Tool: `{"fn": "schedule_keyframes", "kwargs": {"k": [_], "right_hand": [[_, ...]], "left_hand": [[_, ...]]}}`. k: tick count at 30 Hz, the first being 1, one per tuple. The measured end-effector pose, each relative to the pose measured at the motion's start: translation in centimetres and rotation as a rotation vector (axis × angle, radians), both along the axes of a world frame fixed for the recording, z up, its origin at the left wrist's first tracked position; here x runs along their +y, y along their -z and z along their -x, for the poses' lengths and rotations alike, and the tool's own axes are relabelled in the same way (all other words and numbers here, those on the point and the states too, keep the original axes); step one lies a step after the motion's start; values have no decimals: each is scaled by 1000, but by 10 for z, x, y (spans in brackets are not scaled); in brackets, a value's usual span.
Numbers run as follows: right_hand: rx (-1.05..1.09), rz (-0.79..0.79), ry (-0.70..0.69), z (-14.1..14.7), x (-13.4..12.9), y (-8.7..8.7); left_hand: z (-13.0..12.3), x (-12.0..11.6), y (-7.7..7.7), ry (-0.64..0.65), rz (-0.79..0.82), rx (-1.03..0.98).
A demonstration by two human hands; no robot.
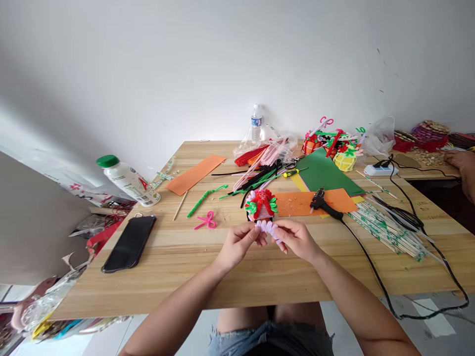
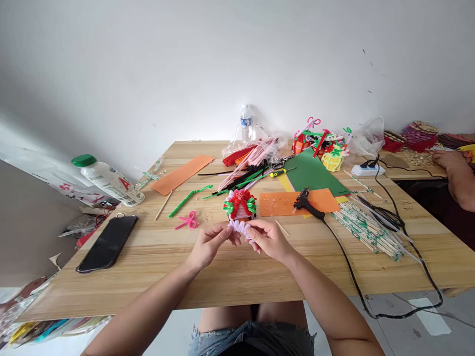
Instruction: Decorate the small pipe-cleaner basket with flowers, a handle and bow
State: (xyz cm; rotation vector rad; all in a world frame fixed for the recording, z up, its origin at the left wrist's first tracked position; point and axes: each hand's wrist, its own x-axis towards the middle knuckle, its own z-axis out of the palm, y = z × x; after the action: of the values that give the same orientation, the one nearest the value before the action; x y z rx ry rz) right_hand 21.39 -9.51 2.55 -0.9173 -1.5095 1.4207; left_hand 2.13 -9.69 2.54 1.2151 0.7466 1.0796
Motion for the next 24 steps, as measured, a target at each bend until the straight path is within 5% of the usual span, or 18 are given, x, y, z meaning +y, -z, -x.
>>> {"fn": "schedule_keyframes", "kwargs": {"k": [6, 16, 24], "right_hand": [[11, 69, -135, -3, 1, -2], [-5, 149, -159, -1, 3, -2], [-159, 111, -155, 2, 0, -1]], "left_hand": [[0, 2, 7, 49, 35, -57], [4, 6, 8, 94, 157, -118], [3, 4, 4, 152, 59, -6]]}}
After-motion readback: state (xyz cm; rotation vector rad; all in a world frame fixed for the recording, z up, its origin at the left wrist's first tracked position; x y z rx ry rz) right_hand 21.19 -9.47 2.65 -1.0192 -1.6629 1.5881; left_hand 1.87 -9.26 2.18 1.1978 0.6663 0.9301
